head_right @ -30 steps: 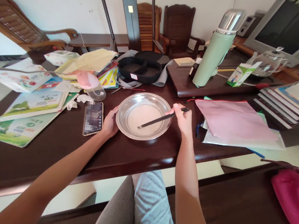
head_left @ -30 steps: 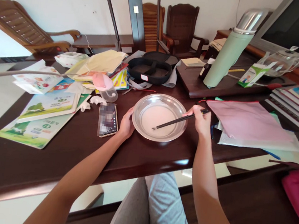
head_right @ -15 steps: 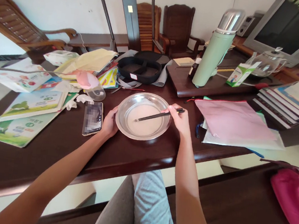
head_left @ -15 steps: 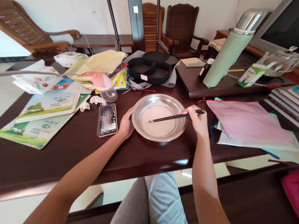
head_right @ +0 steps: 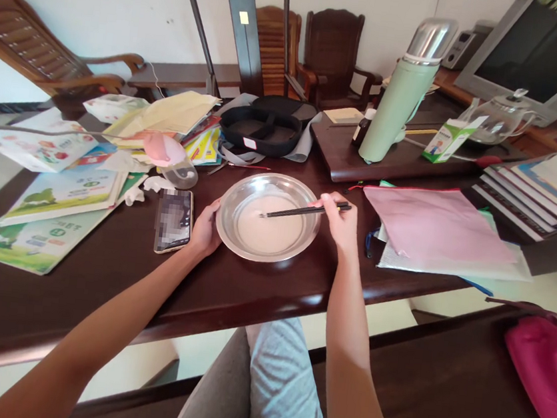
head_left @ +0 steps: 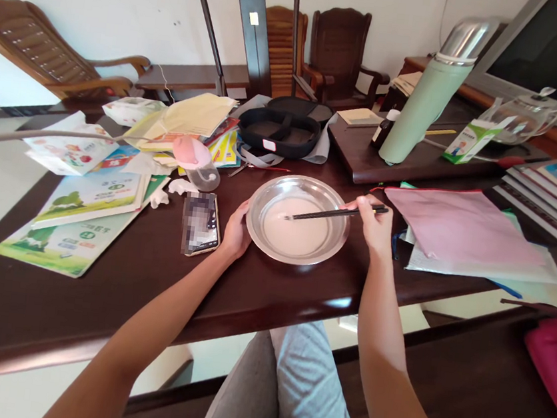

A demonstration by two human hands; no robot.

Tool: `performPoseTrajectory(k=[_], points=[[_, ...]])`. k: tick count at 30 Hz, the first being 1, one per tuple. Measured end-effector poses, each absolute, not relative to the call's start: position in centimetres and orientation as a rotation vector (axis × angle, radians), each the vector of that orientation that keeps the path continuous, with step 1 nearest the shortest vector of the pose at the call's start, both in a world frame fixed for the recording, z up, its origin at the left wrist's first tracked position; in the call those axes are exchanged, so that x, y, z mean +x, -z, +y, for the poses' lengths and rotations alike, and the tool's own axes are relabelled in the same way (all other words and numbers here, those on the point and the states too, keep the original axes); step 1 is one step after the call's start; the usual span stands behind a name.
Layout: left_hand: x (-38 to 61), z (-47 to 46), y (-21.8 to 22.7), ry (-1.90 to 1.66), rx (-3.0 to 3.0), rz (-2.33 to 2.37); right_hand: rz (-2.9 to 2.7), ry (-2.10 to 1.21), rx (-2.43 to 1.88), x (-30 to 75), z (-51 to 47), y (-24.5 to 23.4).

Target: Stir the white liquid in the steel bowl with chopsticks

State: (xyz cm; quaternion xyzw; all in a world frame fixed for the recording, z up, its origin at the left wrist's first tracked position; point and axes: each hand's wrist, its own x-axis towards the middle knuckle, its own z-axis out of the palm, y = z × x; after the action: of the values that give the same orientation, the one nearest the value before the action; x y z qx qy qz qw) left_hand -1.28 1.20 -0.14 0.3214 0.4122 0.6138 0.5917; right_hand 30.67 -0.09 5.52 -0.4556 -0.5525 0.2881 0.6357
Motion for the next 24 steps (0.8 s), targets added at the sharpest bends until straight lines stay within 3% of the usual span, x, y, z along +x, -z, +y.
performPoseTrajectory(k=[3,9,14,20,24], points=[[-1.27,1.21,0.13,-1.43,0.754,0.966,-1.154,-0.6,-1.028,31.02,0.05,-5.3],[-1.22,1.18,0.06,-1.43,0.77,0.945,-1.348,-0.784,-1.011,30.62,-0.08,-5.3],[-1.25,1.19,0.06,-1.427,0.774,0.953,-1.195,-0.636,-1.036,31.09,0.01,-5.2],[-1.33,1.17,0.11,-1.42,0.777,0.963,-1.312,-0.772,-1.038,30.55,-0.31,-5.62],[-1.27,1.07,-0.02,-1.416,0.779,0.955,-1.281,-0.684,-1.051,30.48,-0.27,-5.83]])
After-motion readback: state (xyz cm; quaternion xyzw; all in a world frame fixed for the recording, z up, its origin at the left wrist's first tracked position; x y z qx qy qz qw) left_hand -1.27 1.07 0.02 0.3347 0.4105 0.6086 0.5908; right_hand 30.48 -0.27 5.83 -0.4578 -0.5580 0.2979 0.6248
